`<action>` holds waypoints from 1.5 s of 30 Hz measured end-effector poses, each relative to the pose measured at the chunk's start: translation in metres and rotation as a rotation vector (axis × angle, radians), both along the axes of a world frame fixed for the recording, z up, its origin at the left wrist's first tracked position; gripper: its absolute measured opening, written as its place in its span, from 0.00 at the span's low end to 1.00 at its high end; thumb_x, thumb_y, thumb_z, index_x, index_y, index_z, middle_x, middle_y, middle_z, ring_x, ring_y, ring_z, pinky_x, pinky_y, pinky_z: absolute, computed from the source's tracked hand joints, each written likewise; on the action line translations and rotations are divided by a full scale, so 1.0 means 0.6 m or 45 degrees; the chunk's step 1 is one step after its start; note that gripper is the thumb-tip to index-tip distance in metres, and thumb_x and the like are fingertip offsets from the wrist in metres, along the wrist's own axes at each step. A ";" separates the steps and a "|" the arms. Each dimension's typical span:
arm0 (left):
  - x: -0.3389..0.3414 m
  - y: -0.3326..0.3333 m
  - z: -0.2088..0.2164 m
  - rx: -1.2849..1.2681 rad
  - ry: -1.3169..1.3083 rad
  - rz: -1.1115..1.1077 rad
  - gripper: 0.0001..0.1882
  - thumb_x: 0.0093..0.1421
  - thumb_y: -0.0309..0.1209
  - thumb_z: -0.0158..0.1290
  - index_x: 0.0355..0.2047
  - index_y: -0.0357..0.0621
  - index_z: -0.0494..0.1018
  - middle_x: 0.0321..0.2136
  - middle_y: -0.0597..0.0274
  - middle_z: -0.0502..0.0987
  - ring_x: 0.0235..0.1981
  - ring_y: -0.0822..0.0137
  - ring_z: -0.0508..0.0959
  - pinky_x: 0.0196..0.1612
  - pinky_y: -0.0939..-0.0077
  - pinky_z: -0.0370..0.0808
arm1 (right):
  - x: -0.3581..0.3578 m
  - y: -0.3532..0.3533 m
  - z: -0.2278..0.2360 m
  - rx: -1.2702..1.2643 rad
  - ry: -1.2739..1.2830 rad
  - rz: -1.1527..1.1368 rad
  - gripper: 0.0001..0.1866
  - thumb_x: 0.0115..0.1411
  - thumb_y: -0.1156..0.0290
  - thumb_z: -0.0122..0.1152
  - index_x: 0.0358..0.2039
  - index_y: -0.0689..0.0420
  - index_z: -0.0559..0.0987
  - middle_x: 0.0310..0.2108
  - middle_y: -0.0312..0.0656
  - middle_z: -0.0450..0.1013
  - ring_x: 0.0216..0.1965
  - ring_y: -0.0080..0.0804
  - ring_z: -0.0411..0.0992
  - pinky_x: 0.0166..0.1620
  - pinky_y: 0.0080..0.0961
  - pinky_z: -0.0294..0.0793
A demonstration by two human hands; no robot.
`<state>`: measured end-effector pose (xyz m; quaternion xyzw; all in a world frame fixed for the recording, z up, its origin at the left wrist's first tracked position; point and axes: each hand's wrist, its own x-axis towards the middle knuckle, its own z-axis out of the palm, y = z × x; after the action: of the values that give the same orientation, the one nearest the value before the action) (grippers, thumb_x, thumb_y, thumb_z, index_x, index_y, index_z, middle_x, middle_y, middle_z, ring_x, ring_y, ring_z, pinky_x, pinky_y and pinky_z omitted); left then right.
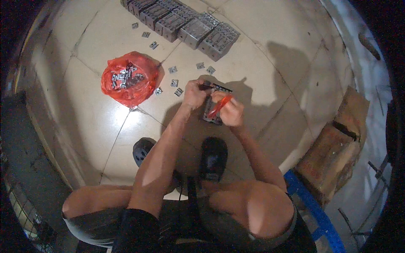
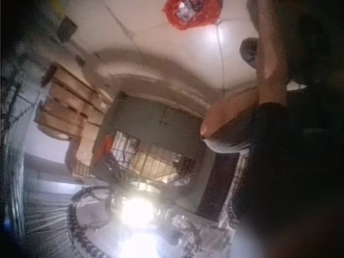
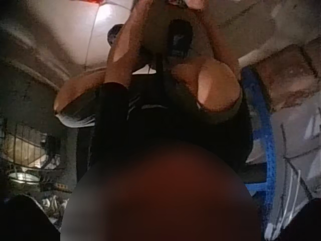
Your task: The person sits on the floor and assembles small metal components into a larger electrical device using a red-handled screwdriver. They repeatedly pick parts from a red bag and the floor, insert them into the device, and tighten them.
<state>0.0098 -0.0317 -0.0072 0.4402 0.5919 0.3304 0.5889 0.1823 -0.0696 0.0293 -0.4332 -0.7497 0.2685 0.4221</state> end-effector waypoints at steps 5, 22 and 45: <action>-0.002 0.021 0.007 -0.434 -0.262 0.120 0.11 0.50 0.27 0.69 0.32 0.34 0.83 0.26 0.58 0.84 0.26 0.69 0.79 0.34 0.68 0.77 | 0.011 0.080 0.021 -0.885 0.343 -0.272 0.06 0.62 0.81 0.65 0.41 0.64 0.83 0.35 0.41 0.82 0.38 0.29 0.82 0.44 0.28 0.81; -0.003 -0.002 -0.003 0.019 0.629 -0.128 0.23 0.44 0.42 0.73 0.30 0.33 0.83 0.25 0.51 0.84 0.29 0.60 0.84 0.36 0.64 0.79 | 0.003 0.036 0.019 -0.779 0.124 -0.248 0.07 0.64 0.78 0.65 0.41 0.66 0.84 0.35 0.41 0.83 0.37 0.24 0.81 0.43 0.23 0.80; -0.008 -0.043 -0.004 -0.144 0.096 0.097 0.16 0.51 0.24 0.67 0.41 0.36 0.83 0.32 0.56 0.86 0.34 0.68 0.84 0.41 0.70 0.80 | -0.004 0.023 0.024 -0.670 0.270 -0.132 0.03 0.63 0.78 0.67 0.37 0.63 0.82 0.34 0.40 0.83 0.40 0.25 0.81 0.47 0.25 0.79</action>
<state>0.0048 -0.0573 -0.0096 0.3954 0.6478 0.3018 0.5770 0.1799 -0.0555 0.0440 -0.5351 -0.5828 0.4756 0.3845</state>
